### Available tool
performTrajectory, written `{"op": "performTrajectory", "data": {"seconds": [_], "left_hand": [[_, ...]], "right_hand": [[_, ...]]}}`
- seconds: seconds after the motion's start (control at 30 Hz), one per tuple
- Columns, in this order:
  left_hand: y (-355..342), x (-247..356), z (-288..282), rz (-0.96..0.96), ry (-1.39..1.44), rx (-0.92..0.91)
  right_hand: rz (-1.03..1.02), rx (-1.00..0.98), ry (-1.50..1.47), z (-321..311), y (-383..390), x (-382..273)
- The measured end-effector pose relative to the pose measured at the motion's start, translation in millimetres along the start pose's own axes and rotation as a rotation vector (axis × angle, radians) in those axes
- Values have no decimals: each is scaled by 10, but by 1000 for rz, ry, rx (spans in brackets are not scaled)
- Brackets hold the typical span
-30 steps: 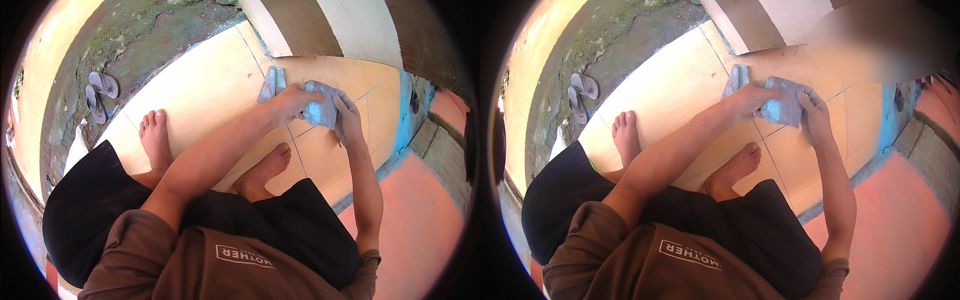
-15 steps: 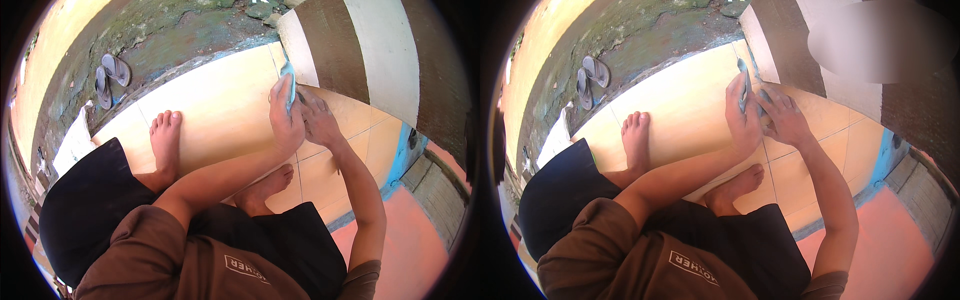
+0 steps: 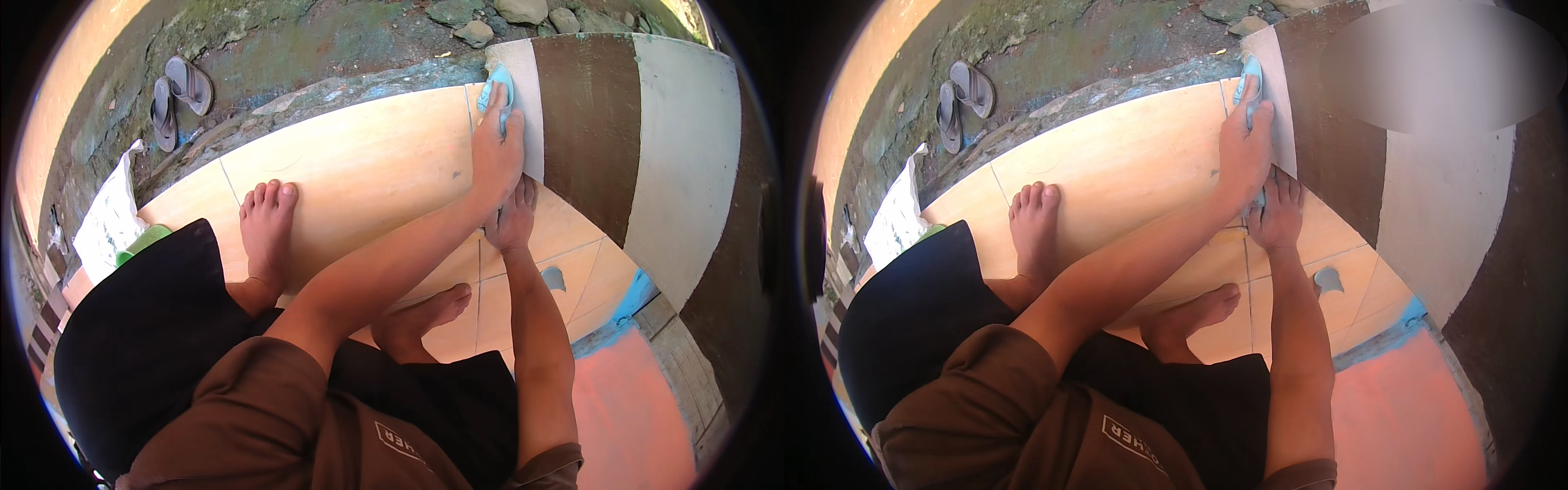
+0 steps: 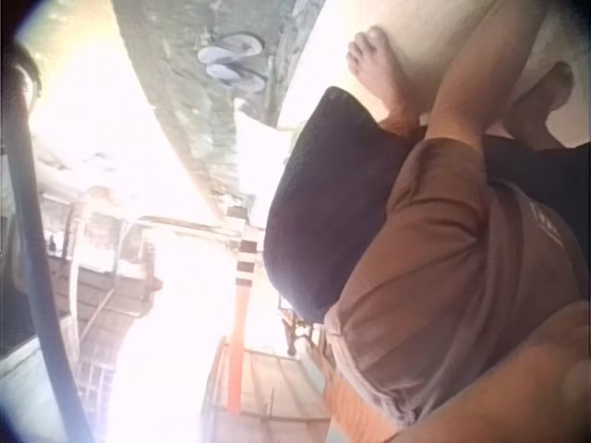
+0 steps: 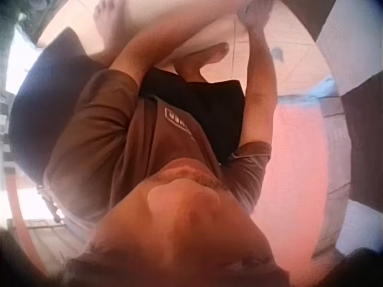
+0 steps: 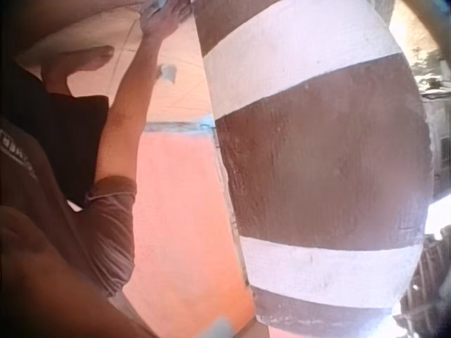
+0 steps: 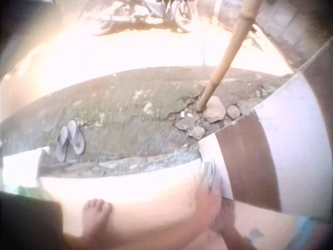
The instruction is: The person sits on a tiled floor and uses a cloth to wipe the edges and corners of a striped concrete stair. The person repeatedly scrubs the same areas along the stair's edge.
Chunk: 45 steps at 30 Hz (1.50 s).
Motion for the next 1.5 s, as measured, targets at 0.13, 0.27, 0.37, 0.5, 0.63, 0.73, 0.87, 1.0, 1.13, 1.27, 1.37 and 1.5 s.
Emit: {"op": "performTrajectory", "data": {"seconds": [0.13,0.27,0.37,0.5,0.63,0.73,0.87,1.0,1.13,1.27,1.37,1.5], "left_hand": [[-41,-44,51,76,-166,97],[296,-146,65,180,-342,59],[-79,-53,56,22,-211,34],[42,-21,30,-83,-215,-16],[76,-54,3,-44,-299,-35],[-216,82,-55,-23,-328,28],[-126,43,-53,252,-329,24],[43,-35,-26,372,-312,-38],[-463,104,33,280,-211,87],[-54,64,27,231,-201,-4],[110,123,24,214,-218,-47],[-563,256,125,200,3,52]], "right_hand": [[5,18,-38,-4,-10,8],[127,-32,44,44,-29,-7],[1,-32,107,86,105,113],[61,-102,109,115,91,81],[46,-36,50,63,51,48],[77,-42,-117,61,79,72],[21,-17,10,29,27,38],[-36,6,21,-4,0,18],[-11,54,-35,-58,-31,-23],[65,51,-97,-45,-92,-35],[150,-6,-152,-94,-134,-136],[21,54,-70,-13,67,18]]}}
Point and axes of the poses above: each hand's wrist, its own y-axis away from the middle knuckle, its own z-axis out of the palm, x = y × z, the point moved 4 cm from there along -y, towards the middle knuckle, and after that the axes turned 3 degrees about z, right-handed, at the moved point
